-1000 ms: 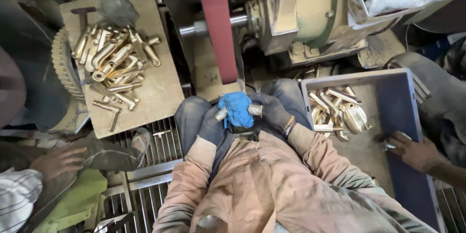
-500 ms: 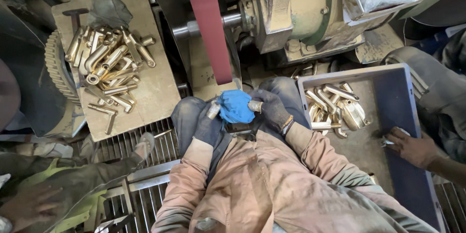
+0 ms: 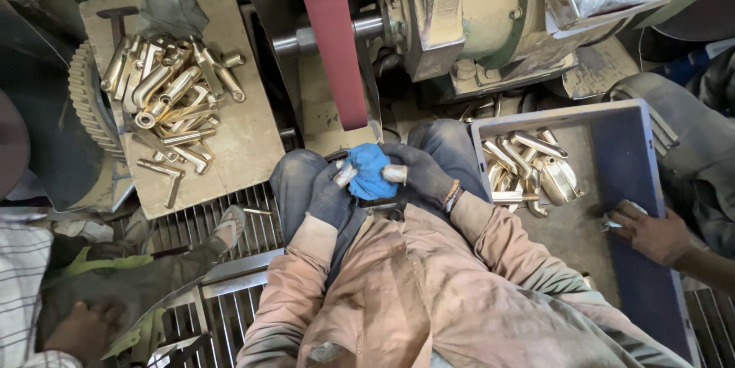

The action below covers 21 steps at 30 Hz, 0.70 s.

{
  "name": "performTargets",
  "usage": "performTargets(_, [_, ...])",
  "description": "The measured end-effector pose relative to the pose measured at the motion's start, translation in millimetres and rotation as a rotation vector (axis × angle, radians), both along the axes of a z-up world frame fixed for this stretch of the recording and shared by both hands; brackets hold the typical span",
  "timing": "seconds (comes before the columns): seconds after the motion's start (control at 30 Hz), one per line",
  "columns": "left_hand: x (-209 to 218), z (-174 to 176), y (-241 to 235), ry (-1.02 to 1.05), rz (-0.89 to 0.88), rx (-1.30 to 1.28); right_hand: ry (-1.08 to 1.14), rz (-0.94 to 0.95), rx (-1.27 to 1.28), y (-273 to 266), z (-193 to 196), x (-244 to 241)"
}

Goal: The person holds a metal part and presses it against a moving sanding belt, then places the finished part into a bin.

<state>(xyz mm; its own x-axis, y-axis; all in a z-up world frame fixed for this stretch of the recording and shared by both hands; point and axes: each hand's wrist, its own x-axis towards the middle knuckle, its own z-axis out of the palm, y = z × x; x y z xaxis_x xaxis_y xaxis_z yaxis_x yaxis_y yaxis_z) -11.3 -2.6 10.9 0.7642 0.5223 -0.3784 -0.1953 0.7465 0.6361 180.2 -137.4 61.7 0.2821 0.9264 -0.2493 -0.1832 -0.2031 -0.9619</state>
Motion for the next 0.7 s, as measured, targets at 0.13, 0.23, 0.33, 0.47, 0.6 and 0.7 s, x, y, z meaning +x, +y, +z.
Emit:
performTargets(0.13, [8, 5, -2, -0.014, 0.034, 0.005, 0.229, -0.093, -0.069, -5, -6, 0])
performTargets(0.23, [14, 17, -6, -0.005, 0.111, 0.049, 0.21, -0.173, -0.064, -6, -9, 4])
performTargets(0.33, [16, 24, -8, -0.011, 0.171, -0.03, 0.103, -0.192, -0.048, -5, -7, 2])
performTargets(0.47, [10, 15, -8, 0.107, -0.068, 0.117, 0.151, -0.037, -0.1, -4, 0, -3])
performTargets(0.6, [7, 11, -8, 0.039, -0.042, 0.155, 0.042, -0.07, -0.145, 0, 3, -3])
performTargets(0.7, [6, 22, -7, -0.035, -0.009, 0.035, 0.1, -0.05, -0.094, 0, 3, -3])
